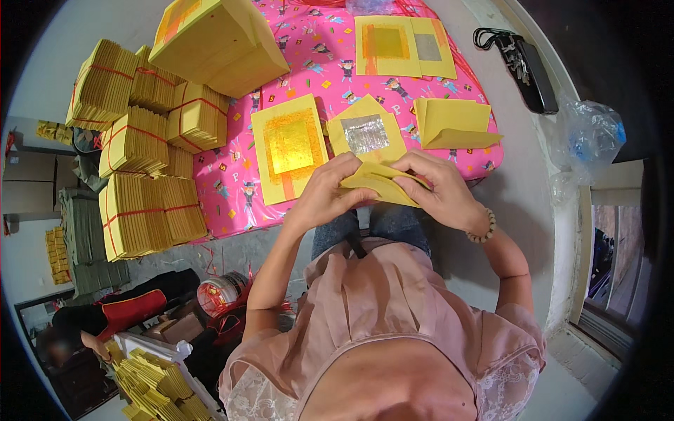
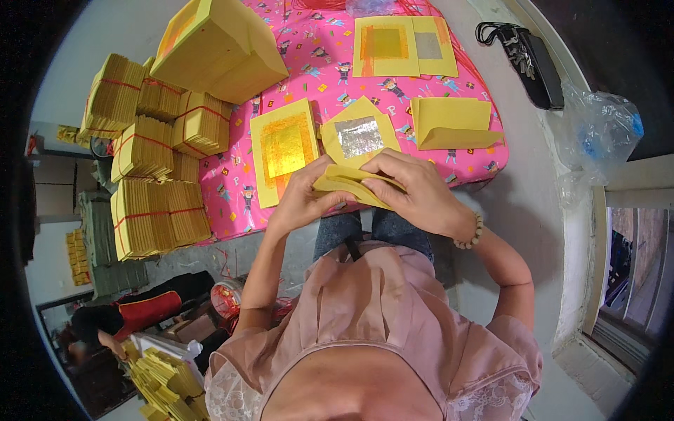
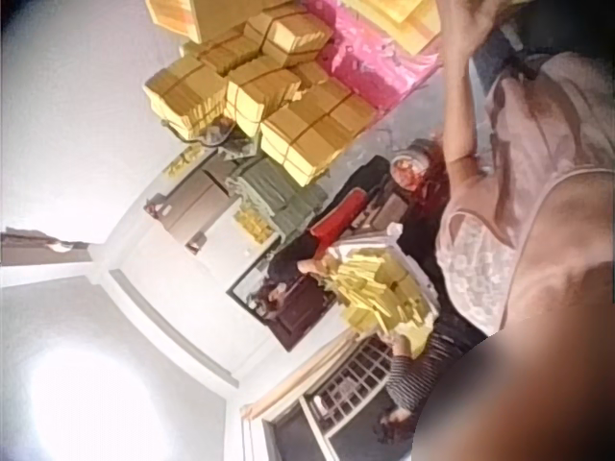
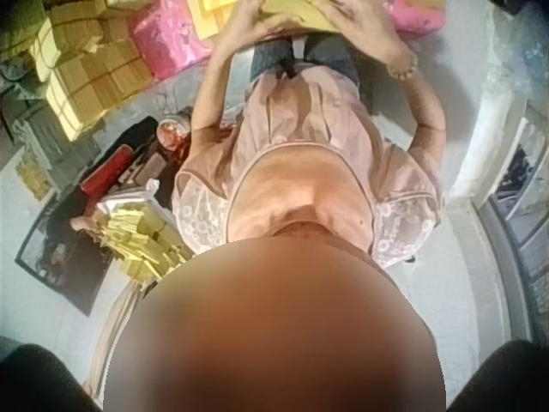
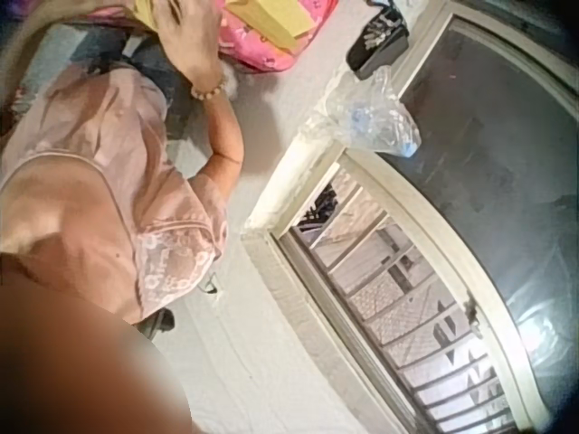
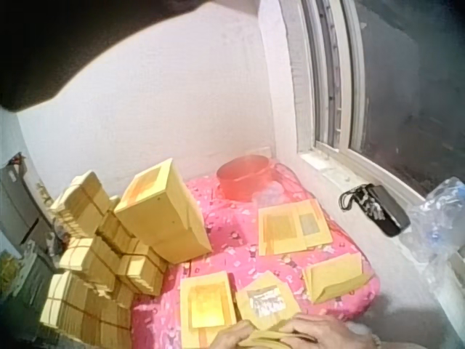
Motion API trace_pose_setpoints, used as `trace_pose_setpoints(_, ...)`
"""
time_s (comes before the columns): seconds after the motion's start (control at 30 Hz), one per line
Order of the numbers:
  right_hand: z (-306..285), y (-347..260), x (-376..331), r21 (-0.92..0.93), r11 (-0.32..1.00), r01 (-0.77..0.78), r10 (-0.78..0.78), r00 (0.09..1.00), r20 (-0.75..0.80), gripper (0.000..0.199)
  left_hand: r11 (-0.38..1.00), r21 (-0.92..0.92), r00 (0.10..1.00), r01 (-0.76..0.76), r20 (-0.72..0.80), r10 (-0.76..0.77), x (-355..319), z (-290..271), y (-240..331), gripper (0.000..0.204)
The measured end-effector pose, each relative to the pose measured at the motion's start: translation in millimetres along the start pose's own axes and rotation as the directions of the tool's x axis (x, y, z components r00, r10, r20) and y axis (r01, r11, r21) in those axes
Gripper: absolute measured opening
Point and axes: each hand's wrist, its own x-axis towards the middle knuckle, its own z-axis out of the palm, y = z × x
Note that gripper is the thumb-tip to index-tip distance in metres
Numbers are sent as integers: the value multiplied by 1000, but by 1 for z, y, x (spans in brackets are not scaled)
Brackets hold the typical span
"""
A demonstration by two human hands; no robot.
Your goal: Bundle and sort stacks of yellow Joss paper or similar paper products using red ties and folding.
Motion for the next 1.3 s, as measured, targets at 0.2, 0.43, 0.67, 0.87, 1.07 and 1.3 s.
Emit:
trace_pose_setpoints(0.2,7,-6,1,78,994,70,-65,995,-75,13,998,-50,1000,24,-11,-25,-2,5,3,26)
trace_pose_setpoints(0.43,-8,-6,-4,-47,999,-26,24,999,-41,18,896,381,948,-226,-128,293,-1,5,-3,33)
trace_pose_setpoints(0.67,-1,0,-6,6,999,44,-43,998,-55,25,837,478,934,-266,-87,347,1,4,-6,34)
trace_pose_setpoints(0.87,1,-1,-5,125,992,-20,19,1000,11,23,845,458,931,-276,-91,354,2,5,-6,37)
trace_pose_setpoints(1.07,-5,6,-5,329,935,-135,81,981,174,17,838,467,945,-281,-18,327,-1,1,-4,36)
trace_pose_setpoints(1.3,-8,3,-1,228,963,-141,88,969,231,18,842,448,944,-302,19,329,0,5,-5,30)
